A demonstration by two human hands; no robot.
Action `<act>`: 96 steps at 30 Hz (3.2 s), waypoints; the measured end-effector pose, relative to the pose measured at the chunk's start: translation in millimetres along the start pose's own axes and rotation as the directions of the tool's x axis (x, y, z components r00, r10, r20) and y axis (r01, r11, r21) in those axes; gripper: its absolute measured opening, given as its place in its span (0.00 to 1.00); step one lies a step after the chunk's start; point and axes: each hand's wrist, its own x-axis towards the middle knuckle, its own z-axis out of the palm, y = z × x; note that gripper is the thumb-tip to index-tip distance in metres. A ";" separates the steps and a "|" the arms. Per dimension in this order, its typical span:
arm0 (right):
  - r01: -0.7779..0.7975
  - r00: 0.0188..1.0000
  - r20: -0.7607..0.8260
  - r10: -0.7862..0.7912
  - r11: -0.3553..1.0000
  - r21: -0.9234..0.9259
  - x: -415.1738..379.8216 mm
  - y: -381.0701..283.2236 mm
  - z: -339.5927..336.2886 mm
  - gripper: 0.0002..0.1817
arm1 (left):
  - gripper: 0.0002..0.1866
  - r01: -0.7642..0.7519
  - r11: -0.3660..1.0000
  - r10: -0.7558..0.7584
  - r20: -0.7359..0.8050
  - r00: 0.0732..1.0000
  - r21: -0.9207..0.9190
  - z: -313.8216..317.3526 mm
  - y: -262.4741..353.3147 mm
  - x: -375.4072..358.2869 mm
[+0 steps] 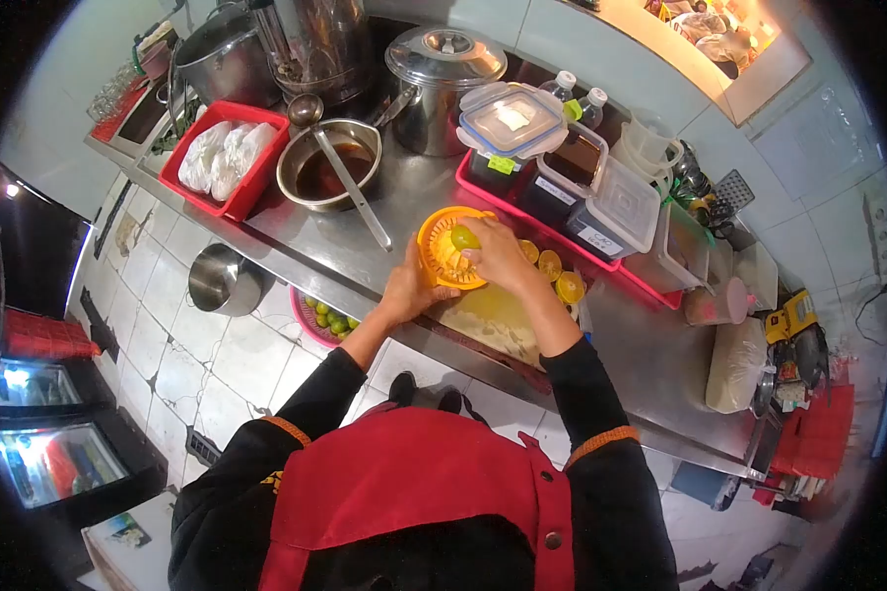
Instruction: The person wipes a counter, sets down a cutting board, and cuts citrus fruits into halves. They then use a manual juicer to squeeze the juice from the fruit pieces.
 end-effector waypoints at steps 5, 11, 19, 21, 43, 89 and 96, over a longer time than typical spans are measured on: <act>-0.081 0.993 0.061 0.104 0.950 -0.301 9.9 -19.6 4.8 0.19 | 0.64 0.010 1.000 -0.010 0.010 1.000 -0.006 -0.7 0.9 -0.7; -0.194 0.885 0.222 0.409 0.757 -0.624 34.2 -62.8 -5.9 0.21 | 0.64 0.098 0.994 -0.102 0.112 0.988 0.040 -5.3 4.0 0.1; -0.278 0.924 0.021 0.381 0.710 -0.647 28.8 -24.9 52.2 0.19 | 0.62 0.083 0.996 -0.084 0.124 0.989 0.011 -6.7 3.1 0.9; -0.273 0.940 -0.041 0.340 0.674 -0.686 20.2 -29.2 64.4 0.18 | 0.62 0.126 0.992 -0.129 0.173 0.977 0.025 -8.8 4.6 -1.0; -0.519 0.840 -0.124 0.528 0.716 -0.467 39.6 -40.3 41.5 0.19 | 0.60 0.088 0.996 -0.091 0.194 0.977 0.021 -5.7 -2.1 0.4; -0.236 0.967 0.096 0.234 0.972 0.002 5.2 -16.8 -7.6 0.27 | 0.59 0.046 0.996 -0.037 0.110 0.993 -0.081 -10.8 2.2 -3.4; -0.208 0.942 0.145 0.303 0.865 -0.457 17.9 -46.5 -1.2 0.21 | 0.59 -0.012 0.998 0.016 0.066 0.998 -0.060 -3.2 -5.2 -2.0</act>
